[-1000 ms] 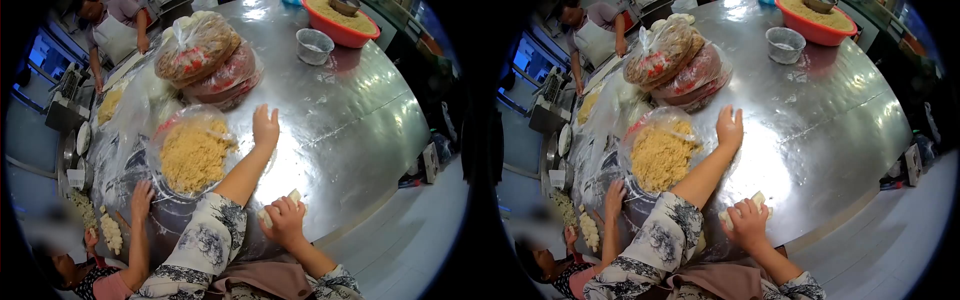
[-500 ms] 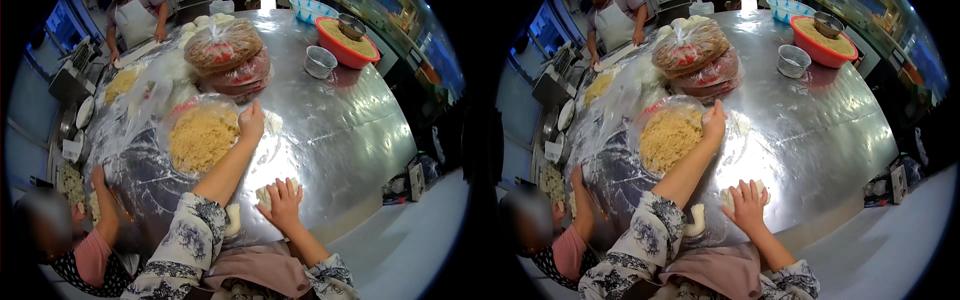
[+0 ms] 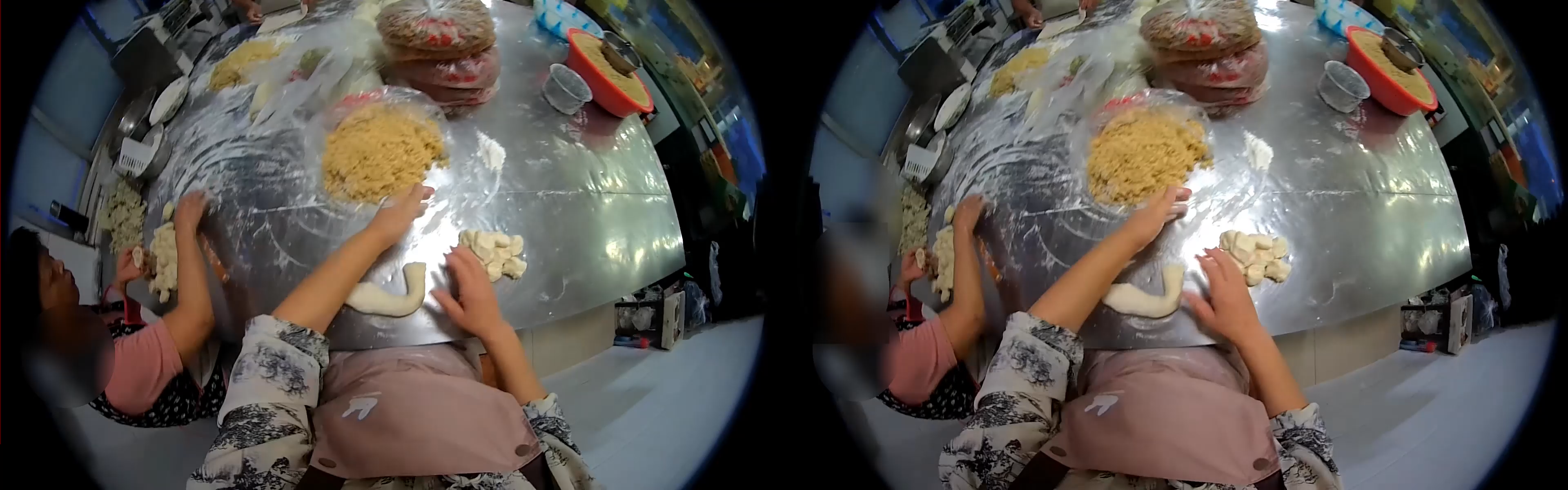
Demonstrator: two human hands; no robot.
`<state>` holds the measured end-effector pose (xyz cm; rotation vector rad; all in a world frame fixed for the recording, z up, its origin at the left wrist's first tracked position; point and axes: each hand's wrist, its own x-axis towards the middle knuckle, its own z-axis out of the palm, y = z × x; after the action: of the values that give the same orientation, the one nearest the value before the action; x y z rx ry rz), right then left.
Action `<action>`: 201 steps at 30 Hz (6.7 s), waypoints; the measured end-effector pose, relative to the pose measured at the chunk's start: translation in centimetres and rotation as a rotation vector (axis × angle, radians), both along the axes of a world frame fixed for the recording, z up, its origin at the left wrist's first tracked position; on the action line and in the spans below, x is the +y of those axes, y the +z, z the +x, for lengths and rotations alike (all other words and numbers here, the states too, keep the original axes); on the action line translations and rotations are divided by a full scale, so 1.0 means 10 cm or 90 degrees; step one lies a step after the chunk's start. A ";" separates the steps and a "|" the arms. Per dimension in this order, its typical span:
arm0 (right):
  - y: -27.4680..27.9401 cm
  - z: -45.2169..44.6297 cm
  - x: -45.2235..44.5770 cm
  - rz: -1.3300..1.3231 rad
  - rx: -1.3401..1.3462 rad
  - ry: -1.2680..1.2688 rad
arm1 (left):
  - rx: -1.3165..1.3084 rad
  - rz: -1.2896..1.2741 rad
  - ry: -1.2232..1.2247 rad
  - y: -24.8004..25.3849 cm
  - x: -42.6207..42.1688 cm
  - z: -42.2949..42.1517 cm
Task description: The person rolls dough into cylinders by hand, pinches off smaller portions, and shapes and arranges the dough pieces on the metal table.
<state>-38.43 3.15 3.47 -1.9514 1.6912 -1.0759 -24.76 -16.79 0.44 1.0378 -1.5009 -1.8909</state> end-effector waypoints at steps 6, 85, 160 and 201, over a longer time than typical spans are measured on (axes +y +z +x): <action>-0.03 0.07 -0.28 0.104 0.132 0.310 | -0.244 -0.456 -0.131 0.14 0.80 0.88; 0.24 0.24 -0.58 -0.003 0.092 -0.208 | -0.174 -0.420 -0.048 0.58 1.25 0.89; 0.28 0.71 -0.32 0.007 -0.131 -0.031 | -0.178 -0.315 -0.019 0.51 1.21 0.82; 0.36 0.70 -0.33 -0.030 -0.085 0.052 | -0.178 -0.306 -0.138 0.54 1.16 0.80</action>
<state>-31.45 -0.13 7.03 -1.9133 1.5163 -1.1975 -16.79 -5.16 5.88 0.9644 -2.1672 -1.4363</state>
